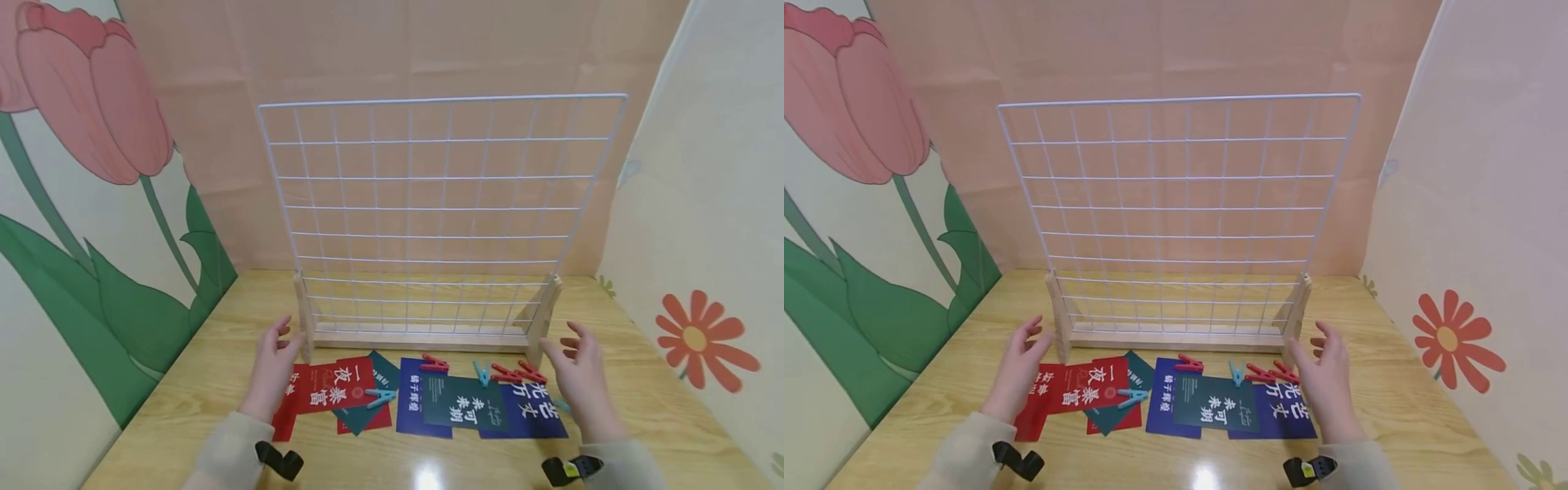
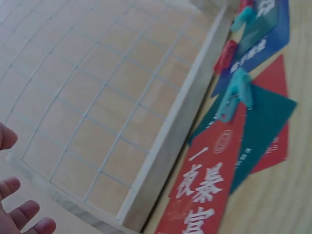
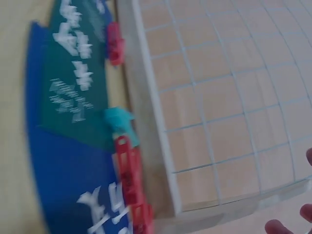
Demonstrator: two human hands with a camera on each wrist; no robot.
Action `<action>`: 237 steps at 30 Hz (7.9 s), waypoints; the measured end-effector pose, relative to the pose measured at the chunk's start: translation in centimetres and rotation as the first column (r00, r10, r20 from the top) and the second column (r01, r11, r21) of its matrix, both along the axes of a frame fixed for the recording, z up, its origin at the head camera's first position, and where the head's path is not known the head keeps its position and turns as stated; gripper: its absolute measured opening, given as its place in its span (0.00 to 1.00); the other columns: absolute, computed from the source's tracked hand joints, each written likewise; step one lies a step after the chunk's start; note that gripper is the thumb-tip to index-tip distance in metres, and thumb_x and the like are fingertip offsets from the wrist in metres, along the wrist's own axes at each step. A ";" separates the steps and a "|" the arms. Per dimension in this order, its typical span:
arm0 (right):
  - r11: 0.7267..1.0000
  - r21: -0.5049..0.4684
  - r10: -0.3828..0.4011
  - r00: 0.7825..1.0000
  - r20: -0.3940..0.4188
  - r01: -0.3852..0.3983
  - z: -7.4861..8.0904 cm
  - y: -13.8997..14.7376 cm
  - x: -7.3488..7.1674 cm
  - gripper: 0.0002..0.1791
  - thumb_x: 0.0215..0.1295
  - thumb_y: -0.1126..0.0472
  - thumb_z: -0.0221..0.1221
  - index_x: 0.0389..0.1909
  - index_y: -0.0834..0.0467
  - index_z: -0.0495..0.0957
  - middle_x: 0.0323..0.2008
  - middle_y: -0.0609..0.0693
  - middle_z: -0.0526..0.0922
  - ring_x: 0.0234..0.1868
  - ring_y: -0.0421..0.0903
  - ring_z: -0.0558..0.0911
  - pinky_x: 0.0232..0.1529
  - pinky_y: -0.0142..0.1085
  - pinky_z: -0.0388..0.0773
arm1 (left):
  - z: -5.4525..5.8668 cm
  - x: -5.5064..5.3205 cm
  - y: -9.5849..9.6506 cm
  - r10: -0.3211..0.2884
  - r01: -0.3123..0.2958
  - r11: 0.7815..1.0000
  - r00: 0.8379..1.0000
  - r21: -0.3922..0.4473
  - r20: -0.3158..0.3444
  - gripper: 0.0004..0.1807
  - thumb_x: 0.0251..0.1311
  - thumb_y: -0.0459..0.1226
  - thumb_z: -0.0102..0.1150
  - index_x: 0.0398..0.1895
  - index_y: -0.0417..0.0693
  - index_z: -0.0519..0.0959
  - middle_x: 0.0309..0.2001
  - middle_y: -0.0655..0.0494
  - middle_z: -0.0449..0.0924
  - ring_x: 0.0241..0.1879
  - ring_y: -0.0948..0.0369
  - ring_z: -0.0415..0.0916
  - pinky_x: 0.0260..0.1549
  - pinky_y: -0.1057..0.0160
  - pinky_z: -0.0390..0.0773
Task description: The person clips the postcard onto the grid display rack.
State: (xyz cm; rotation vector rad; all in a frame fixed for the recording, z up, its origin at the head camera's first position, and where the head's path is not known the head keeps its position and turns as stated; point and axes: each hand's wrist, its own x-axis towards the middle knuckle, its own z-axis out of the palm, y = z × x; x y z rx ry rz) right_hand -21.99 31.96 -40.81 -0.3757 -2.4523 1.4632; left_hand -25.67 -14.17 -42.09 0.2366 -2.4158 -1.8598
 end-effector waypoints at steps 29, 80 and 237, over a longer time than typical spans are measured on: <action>0.680 0.635 0.193 0.925 0.328 -0.366 -4.9 6.6 -0.3 0.09 0.54 0.64 0.66 0.33 0.66 0.81 0.29 0.54 0.76 0.31 0.50 0.76 0.36 0.51 0.74 | -3.2 0.7 3.1 -0.283 0.320 0.829 0.947 -0.459 0.149 0.27 0.54 0.45 0.70 0.57 0.53 0.75 0.57 0.50 0.71 0.56 0.51 0.65 0.48 0.46 0.75; 0.737 0.583 0.146 0.922 0.358 -0.342 -3.4 7.5 0.3 0.07 0.59 0.61 0.62 0.31 0.62 0.78 0.28 0.51 0.79 0.29 0.48 0.74 0.30 0.45 0.72 | -3.0 -2.3 21.3 -0.628 0.553 0.435 0.752 -0.711 0.201 0.20 0.54 0.52 0.68 0.51 0.64 0.80 0.48 0.66 0.74 0.52 0.63 0.68 0.56 0.59 0.67; 0.766 0.239 0.627 0.775 -0.075 -0.597 21.6 -17.0 -7.4 0.21 0.65 0.52 0.62 0.56 0.57 0.75 0.46 0.52 0.79 0.48 0.47 0.77 0.55 0.44 0.72 | 18.7 -8.3 0.6 0.008 0.106 0.960 0.915 0.260 -0.402 0.05 0.65 0.37 0.58 0.37 0.43 0.78 0.31 0.59 0.74 0.35 0.63 0.69 0.43 0.64 0.70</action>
